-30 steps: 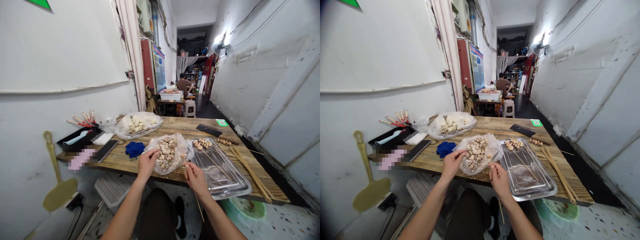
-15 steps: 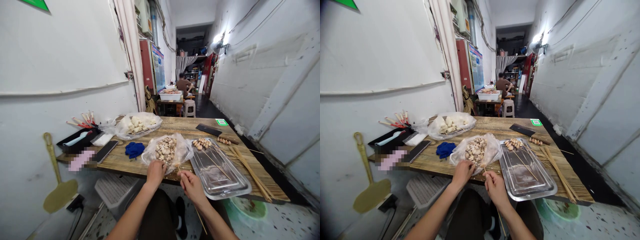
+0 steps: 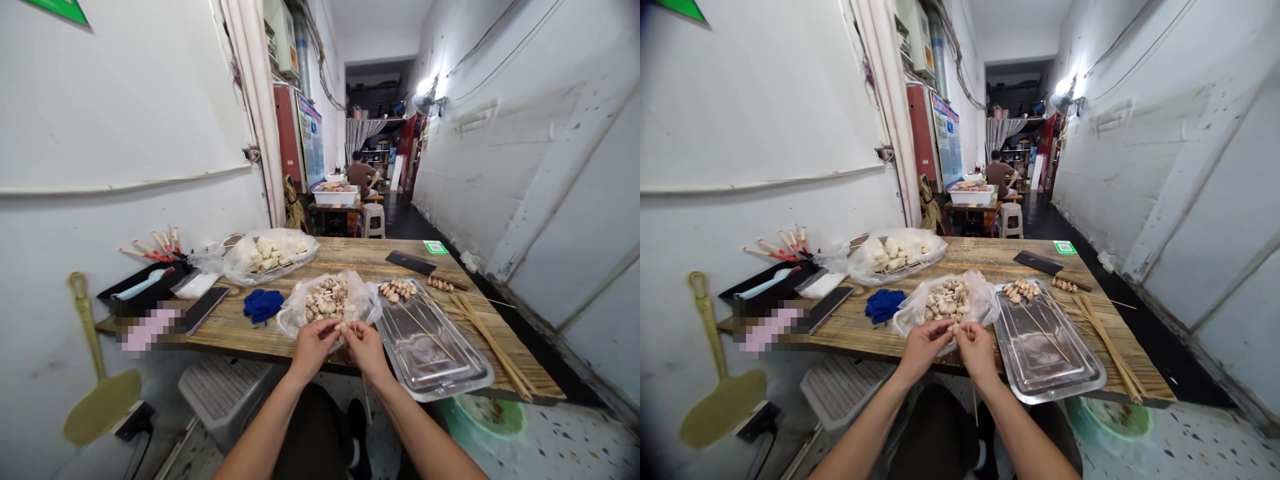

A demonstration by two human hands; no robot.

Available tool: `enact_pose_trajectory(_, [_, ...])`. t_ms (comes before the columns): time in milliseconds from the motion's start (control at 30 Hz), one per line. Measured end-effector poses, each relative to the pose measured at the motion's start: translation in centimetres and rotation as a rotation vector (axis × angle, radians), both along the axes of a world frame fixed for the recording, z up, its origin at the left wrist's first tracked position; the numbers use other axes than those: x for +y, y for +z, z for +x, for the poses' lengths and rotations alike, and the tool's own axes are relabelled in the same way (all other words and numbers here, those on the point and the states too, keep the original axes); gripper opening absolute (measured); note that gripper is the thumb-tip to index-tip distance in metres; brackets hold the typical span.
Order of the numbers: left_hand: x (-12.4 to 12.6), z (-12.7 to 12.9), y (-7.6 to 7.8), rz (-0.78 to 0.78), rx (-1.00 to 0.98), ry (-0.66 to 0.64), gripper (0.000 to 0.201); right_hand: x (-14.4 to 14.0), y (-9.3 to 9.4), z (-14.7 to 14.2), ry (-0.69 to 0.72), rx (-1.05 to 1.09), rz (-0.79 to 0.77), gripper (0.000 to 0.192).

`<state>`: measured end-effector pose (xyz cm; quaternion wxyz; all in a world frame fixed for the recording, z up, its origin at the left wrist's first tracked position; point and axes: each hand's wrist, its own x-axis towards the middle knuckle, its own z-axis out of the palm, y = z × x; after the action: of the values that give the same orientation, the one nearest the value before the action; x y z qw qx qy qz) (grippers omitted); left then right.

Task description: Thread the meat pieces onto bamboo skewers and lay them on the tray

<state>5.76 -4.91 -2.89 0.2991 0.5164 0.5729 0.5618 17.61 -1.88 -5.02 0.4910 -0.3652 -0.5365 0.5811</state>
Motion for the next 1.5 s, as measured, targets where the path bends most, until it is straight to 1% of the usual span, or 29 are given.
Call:
enact_pose_trajectory(67, [-0.2, 0.0, 0.3, -0.016, -0.057, -0.012, 0.028, 0.2, 0.2, -0.5, 0.018, 0.073, -0.027, 0.028])
enact_pose_trajectory(167, [-0.4, -0.3, 0.3, -0.079, -0.186, 0.011, 0.032, 0.3, 0.4, -0.9, 0.022, 0.141, -0.041, 0.024])
enact_pose_trajectory(233, [-0.6, -0.4, 0.2, -0.119, -0.250, 0.013, 0.030, 0.3, 0.5, -0.9, 0.018, 0.148, -0.017, 0.022])
enact_pose_trajectory(300, [-0.7, -0.5, 0.3, -0.126, -0.259, 0.006, 0.027, 0.3, 0.7, -1.0, 0.016, 0.131, 0.029, 0.021])
enact_pose_trajectory(467, [-0.7, -0.2, 0.3, -0.020, -0.121, 0.038, 0.026, 0.6, 0.7, -1.4, -0.045, 0.042, 0.155, 0.022])
enact_pose_trajectory(633, [-0.5, 0.0, 0.0, 0.038, 0.059, 0.132, 0.028, 0.7, 0.8, -1.6, -0.088, -0.017, 0.193, 0.018])
enact_pose_trajectory(800, [-0.5, -0.1, -0.1, 0.074, 0.159, 0.080, 0.026, 1.0, 0.7, -1.6, -0.100, -0.036, 0.218, 0.018])
enact_pose_trajectory(867, [-0.5, -0.2, -0.1, 0.094, 0.209, 0.090, 0.026, 1.1, 0.5, -1.6, -0.112, -0.043, 0.224, 0.018])
enact_pose_trajectory(1067, [-0.4, -0.3, -0.3, 0.208, 0.536, 0.217, 0.023, 1.4, 0.5, -1.6, -0.111, -0.086, 0.250, 0.021])
enact_pose_trajectory(1133, [-0.2, 0.0, -0.4, 0.227, 0.601, 0.251, 0.024, 1.4, 0.6, -1.6, -0.113, -0.113, 0.271, 0.022])
enact_pose_trajectory(1233, [0.2, 0.4, -0.2, 0.192, 0.640, 0.313, 0.023, 1.5, 0.8, -1.6, -0.135, -0.131, 0.301, 0.025])
enact_pose_trajectory(1300, [0.6, 0.2, 0.1, 0.155, 0.626, 0.320, 0.023, 1.7, 0.8, -1.6, -0.145, -0.118, 0.289, 0.028])
enact_pose_trajectory(1400, [1.4, -1.1, 0.9, 0.081, 0.592, 0.327, 0.027, 1.9, 0.8, -1.5, -0.111, -0.085, 0.234, 0.031])
enact_pose_trajectory(1500, [2.1, -3.1, 2.0, -0.055, 0.676, 0.349, 0.028, 2.2, 0.6, -1.4, -0.074, -0.080, 0.213, 0.030])
